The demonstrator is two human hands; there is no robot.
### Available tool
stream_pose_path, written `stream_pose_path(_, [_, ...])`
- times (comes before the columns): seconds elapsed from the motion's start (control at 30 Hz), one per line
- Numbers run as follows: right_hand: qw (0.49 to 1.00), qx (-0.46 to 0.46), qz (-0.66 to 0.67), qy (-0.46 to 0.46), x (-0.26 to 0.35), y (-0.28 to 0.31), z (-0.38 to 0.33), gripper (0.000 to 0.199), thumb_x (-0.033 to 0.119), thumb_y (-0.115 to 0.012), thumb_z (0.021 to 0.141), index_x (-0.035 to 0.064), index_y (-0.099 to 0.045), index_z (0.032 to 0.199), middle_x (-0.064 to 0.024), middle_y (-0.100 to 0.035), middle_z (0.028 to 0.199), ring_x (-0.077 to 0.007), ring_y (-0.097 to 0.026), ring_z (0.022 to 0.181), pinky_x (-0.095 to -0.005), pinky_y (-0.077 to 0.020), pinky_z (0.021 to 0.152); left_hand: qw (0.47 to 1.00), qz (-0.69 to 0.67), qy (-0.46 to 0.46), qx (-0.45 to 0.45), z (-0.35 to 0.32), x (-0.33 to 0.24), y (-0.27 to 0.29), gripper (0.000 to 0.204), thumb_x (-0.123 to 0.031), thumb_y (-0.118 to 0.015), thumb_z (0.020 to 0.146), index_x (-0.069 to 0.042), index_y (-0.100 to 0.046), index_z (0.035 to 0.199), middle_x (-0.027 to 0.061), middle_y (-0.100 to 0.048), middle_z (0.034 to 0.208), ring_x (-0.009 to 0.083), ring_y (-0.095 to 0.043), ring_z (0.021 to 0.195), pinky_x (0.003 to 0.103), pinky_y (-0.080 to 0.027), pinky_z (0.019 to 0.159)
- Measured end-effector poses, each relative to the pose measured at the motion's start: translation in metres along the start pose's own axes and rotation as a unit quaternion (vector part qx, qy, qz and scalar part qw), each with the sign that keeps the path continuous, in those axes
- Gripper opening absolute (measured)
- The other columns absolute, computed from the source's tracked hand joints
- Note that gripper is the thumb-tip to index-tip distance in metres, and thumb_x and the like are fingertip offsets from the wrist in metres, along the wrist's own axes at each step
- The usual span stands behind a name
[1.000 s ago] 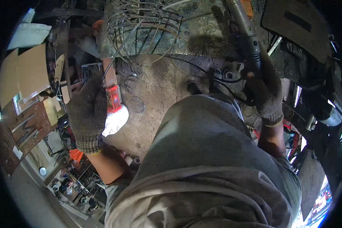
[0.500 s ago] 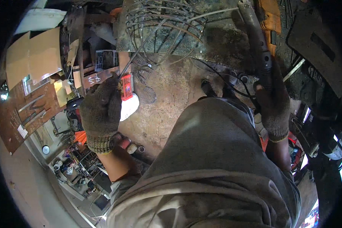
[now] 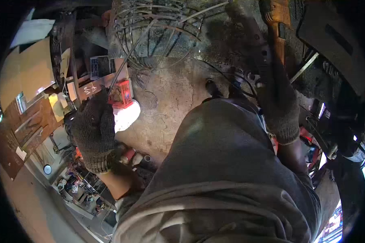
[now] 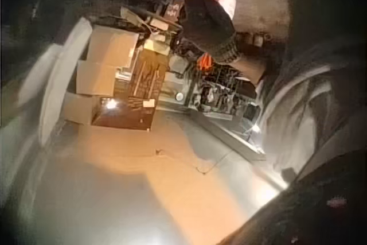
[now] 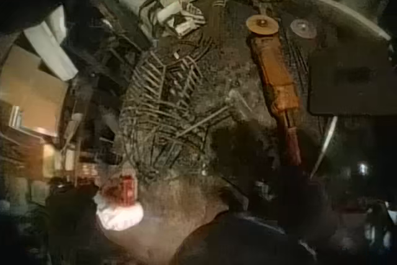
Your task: The person constructs a spherical metal frame by positioning metal rods, welding them at junction points using a welding torch, and سپس using a hammer and a handheld grinder to refine the structure.
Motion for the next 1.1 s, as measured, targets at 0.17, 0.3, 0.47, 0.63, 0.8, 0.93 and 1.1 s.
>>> stream_pose_path(0.17, [1.0,0.018,-0.01,-0.007,0.002,-0.005,0.001,0.07,0.018,-0.063,0.094,0.0112,-0.034,0.157,-0.0246,-0.07,0.111,-0.0378,-0.074,0.092,-0.045,-0.0606,0.079,1.0,0.008,-0.006,0.018,0.001,-0.003,0.001,0.032,-0.008,-0.064,0.092,0.004,-0.069,0.121,0.0166,-0.072,0.113,0.0233,-0.069,0.103,0.034,-0.054,0.092])
stream_pose_path(0.3, [0.997,-0.005,-0.024,0.071,0.002,-0.007,0.001,0.069,0.016,-0.061,0.096,0.012,-0.032,0.158,-0.0225,-0.071,0.11,-0.0362,-0.075,0.093,-0.0437,-0.0603,0.081,0.998,0.061,-0.003,0.021,0.002,-0.003,0.0,0.032,-0.011,-0.066,0.091,0.003,-0.07,0.119,0.0174,-0.073,0.113,0.0273,-0.07,0.105,0.038,-0.053,0.094])
stream_pose_path(0.47, [1.0,0.017,0.023,-0.013,-0.001,-0.007,0.0,0.065,0.018,-0.062,0.096,0.0088,-0.037,0.155,-0.0197,-0.072,0.101,-0.0304,-0.074,0.086,-0.0411,-0.0592,0.077,0.999,0.044,-0.008,0.017,0.004,-0.007,0.003,0.03,-0.015,-0.068,0.091,-0.001,-0.072,0.117,0.0171,-0.074,0.112,0.0319,-0.071,0.108,0.041,-0.052,0.098])
stream_pose_path(0.63, [0.999,0.011,0.013,-0.038,0.0,-0.008,0.0,0.06,0.018,-0.066,0.094,0.0058,-0.046,0.15,-0.016,-0.073,0.095,-0.0211,-0.072,0.075,-0.0371,-0.0565,0.07,0.997,0.076,-0.023,0.015,0.005,-0.006,0.001,0.028,-0.014,-0.068,0.091,-0.001,-0.072,0.115,0.0176,-0.074,0.112,0.0326,-0.071,0.106,0.042,-0.052,0.097])
stream_pose_path(0.8, [0.986,-0.051,0.027,0.159,0.0,0.0,-0.006,0.052,0.011,-0.066,0.093,0.0006,-0.053,0.142,-0.0194,-0.07,0.097,-0.0297,-0.069,0.072,-0.0401,-0.055,0.069,0.991,0.113,-0.07,-0.022,0.005,-0.017,0.005,0.021,-0.014,-0.069,0.09,-0.004,-0.073,0.108,0.0146,-0.074,0.1,0.0311,-0.072,0.094,0.042,-0.055,0.085])
stream_pose_path(0.93, [0.993,-0.009,0.112,0.037,-0.003,-0.008,-0.004,0.053,0.008,-0.064,0.094,0.0008,-0.051,0.145,-0.0136,-0.066,0.09,-0.0218,-0.064,0.071,-0.0354,-0.0519,0.068,0.982,0.135,-0.124,-0.05,0.008,-0.022,0.001,0.02,-0.012,-0.07,0.091,-0.006,-0.073,0.11,0.0133,-0.075,0.097,0.0291,-0.074,0.085,0.038,-0.058,0.076])
stream_pose_path(1.1, [0.998,0.013,0.06,0.032,-0.007,-0.007,-0.004,0.055,0.015,-0.062,0.097,0.0037,-0.048,0.148,-0.0094,-0.069,0.106,-0.0129,-0.063,0.076,-0.0314,-0.0535,0.07,0.994,0.092,-0.056,0.027,0.006,-0.016,0.001,0.032,-0.008,-0.063,0.096,-0.003,-0.069,0.127,0.0156,-0.073,0.114,0.0281,-0.07,0.104,0.038,-0.054,0.092])
Point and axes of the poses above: each hand's wrist, its own z-axis towards the middle knuckle, its own y-axis out of the back of the hand, x = y × z, the point moved 7 cm from there along z, towards the middle knuckle
